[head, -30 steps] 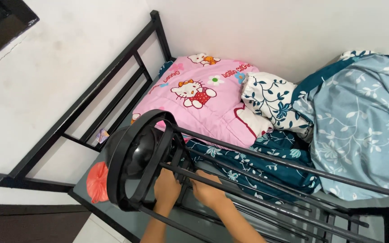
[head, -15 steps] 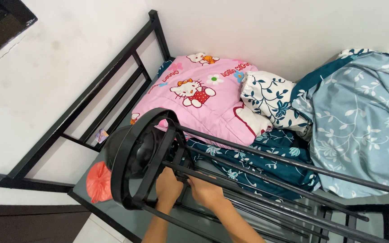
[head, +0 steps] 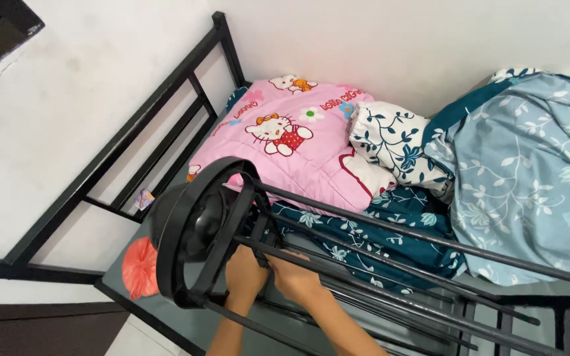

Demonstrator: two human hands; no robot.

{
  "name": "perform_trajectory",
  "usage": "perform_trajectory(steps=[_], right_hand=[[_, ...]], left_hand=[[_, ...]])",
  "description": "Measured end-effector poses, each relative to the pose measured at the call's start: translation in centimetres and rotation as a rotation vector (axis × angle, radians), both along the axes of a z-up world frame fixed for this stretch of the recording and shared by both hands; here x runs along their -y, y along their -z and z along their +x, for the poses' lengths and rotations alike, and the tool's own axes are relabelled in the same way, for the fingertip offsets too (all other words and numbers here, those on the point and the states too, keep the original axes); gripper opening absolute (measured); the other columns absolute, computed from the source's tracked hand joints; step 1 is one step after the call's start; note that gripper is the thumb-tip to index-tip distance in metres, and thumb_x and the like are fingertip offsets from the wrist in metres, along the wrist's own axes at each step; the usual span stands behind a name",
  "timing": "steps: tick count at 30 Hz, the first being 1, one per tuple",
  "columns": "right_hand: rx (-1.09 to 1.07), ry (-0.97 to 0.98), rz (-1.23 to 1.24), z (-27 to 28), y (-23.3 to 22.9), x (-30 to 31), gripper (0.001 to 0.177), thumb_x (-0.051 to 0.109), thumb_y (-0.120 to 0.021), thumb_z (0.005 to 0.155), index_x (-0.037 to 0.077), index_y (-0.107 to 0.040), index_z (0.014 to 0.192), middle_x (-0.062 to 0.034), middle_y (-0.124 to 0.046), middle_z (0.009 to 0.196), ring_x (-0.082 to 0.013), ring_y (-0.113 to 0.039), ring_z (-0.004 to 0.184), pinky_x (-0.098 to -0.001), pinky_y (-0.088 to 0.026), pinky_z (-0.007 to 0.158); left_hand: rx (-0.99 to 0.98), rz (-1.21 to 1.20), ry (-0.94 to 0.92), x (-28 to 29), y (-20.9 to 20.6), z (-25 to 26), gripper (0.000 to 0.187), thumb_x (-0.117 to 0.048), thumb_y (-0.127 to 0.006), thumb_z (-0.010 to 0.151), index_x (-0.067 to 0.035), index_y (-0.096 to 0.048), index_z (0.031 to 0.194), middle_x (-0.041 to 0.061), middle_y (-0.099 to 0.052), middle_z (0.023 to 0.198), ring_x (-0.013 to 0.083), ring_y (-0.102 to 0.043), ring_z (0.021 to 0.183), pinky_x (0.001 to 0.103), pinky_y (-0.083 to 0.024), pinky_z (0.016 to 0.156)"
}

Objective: Assembling a multi-tier black plastic and metal shoe rack on the floor.

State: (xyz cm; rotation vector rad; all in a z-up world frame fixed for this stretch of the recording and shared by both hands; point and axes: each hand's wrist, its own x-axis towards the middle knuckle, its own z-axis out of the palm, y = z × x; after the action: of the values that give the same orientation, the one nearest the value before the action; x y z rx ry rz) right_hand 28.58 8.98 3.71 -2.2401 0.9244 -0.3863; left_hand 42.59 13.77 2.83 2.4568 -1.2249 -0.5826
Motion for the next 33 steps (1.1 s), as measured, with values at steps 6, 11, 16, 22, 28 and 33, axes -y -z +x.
perform_trajectory(steps=[6, 11, 16, 22, 28, 33], right_hand=[[-0.086, -0.062, 0.056, 1.4, 2.7, 0.6, 0.025, 0.013, -0.057, 0.098, 0.012, -0.066, 0.122, -0.0142, -0.069, 0.108, -0.0378, -0.067, 0.093, -0.0495, -0.054, 0.079], [0.026, -0.039, 0.033, 1.1, 1.2, 1.0, 0.036, 0.013, -0.058, 0.094, 0.013, -0.065, 0.13, -0.0166, -0.07, 0.109, -0.04, -0.066, 0.097, -0.0502, -0.053, 0.082], [0.007, -0.023, 0.154, -1.3, -3.5, 3.2, 0.029, 0.018, -0.06, 0.098, 0.015, -0.07, 0.125, -0.016, -0.071, 0.108, -0.038, -0.064, 0.104, -0.0484, -0.053, 0.087], [0.175, 0.161, -0.376, -4.1, -3.7, 7.3, 0.034, 0.012, -0.069, 0.085, 0.009, -0.07, 0.118, -0.0146, -0.07, 0.114, -0.0353, -0.064, 0.109, -0.047, -0.052, 0.094], [-0.107, 0.107, -0.05, -3.0, -2.9, 7.8, 0.041, 0.024, -0.068, 0.091, 0.017, -0.063, 0.131, -0.0147, -0.069, 0.108, -0.0371, -0.066, 0.097, -0.0482, -0.053, 0.08], [0.071, 0.119, -0.094, -2.3, 0.6, 8.2, 0.039, 0.011, -0.059, 0.093, 0.018, -0.067, 0.131, -0.0136, -0.067, 0.094, -0.0369, -0.066, 0.086, -0.0486, -0.052, 0.072]], left_hand=[[0.021, 0.008, -0.026, 0.1, -0.1, 0.8, 0.061, -0.019, -0.083, 0.071, -0.003, -0.057, 0.124, 0.02, -0.069, 0.108, 0.0418, -0.07, 0.099, 0.048, -0.059, 0.084], [0.042, 0.016, -0.06, 0.2, 1.0, 0.3, 0.046, -0.025, -0.08, 0.078, -0.003, -0.059, 0.113, 0.018, -0.072, 0.107, 0.0391, -0.071, 0.099, 0.047, -0.06, 0.083], [-0.032, 0.045, -0.079, 0.7, -1.9, -0.6, 0.06, -0.033, -0.074, 0.08, -0.006, -0.055, 0.13, 0.017, -0.071, 0.113, 0.0393, -0.07, 0.102, 0.05, -0.058, 0.085], [-0.108, -0.06, -0.095, 1.9, -1.4, 0.4, 0.083, -0.023, -0.071, 0.071, -0.011, -0.045, 0.149, 0.015, -0.056, 0.143, 0.0356, -0.06, 0.124, 0.049, -0.045, 0.103], [-0.217, -0.349, -0.1, 6.2, 2.9, 3.0, 0.064, -0.03, -0.066, 0.088, -0.006, -0.05, 0.146, 0.018, -0.057, 0.144, 0.037, -0.054, 0.132, 0.045, -0.043, 0.108], [-0.223, -0.222, -0.02, 7.9, 5.3, 4.3, 0.071, -0.016, -0.069, 0.079, -0.006, -0.051, 0.147, 0.02, -0.062, 0.139, 0.0364, -0.057, 0.131, 0.042, -0.045, 0.11]])
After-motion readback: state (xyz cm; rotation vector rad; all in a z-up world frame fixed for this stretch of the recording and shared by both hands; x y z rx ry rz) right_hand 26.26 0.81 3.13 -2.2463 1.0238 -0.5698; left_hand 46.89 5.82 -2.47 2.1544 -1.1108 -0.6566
